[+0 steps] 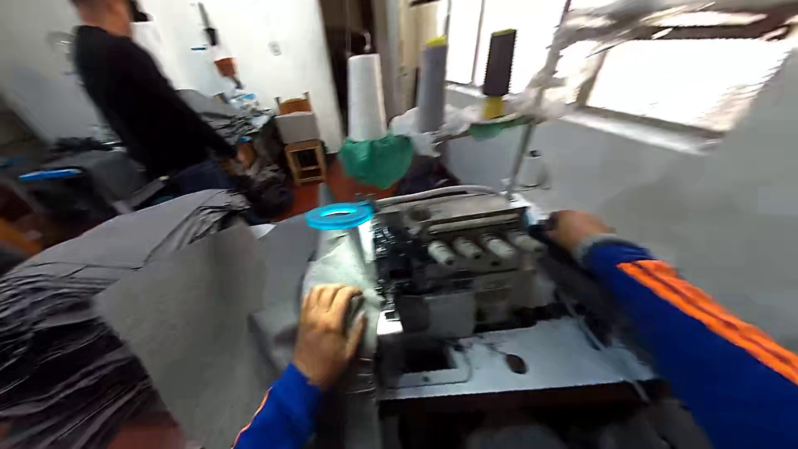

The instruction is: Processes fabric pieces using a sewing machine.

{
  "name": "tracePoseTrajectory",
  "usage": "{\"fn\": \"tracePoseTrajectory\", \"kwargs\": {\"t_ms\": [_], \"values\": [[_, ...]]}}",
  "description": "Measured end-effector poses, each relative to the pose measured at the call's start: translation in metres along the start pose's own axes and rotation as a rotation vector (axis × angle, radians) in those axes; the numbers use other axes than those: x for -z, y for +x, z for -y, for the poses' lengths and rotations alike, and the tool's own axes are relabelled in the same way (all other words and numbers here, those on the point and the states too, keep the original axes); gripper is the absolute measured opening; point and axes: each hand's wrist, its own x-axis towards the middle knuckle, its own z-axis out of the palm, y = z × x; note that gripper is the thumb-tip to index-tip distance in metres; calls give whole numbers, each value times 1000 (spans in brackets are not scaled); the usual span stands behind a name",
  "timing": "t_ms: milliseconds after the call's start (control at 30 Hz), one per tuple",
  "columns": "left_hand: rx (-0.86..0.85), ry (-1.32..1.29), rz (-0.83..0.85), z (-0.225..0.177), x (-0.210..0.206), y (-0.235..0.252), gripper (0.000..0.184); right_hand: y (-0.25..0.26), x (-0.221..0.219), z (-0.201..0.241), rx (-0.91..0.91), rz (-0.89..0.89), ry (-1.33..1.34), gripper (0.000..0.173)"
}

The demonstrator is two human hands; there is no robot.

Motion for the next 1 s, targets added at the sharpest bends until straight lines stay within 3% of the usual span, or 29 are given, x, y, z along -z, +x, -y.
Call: {"fn": "tracePoseTrajectory", "kwargs": {"t_ms": [100,233,333,400,433,467,567,600,700,800,1000], "values": [[39,-44,195,5,10,9,49,-12,-2,-14,88,-170,171,24],[9,-113,422,23,24,35,56,-99,29,-7,221,-356,362,25],[-65,-110,426,32,17,52,61,-180,45,6,353,-455,592,55],[-121,-107,448,32,16,59,58,-228,45,18,414,-385,774,79],[-152,-142,469,34,17,62,51,-244,39,26,470,-325,892,81],[-187,-202,488,36,19,63,41,-258,28,35,517,-254,978,77],[-269,-464,425,36,39,60,18,-276,-22,82,535,-159,1073,36],[-268,-535,408,30,52,59,14,-277,-38,102,522,-157,1082,29],[-258,-649,372,0,81,50,9,-278,-69,159,543,-171,1185,28],[-274,-584,339,-19,84,44,14,-280,-76,203,537,-160,1340,28],[-266,-530,302,-3,78,44,15,-285,-69,228,468,-34,1601,28]]}}
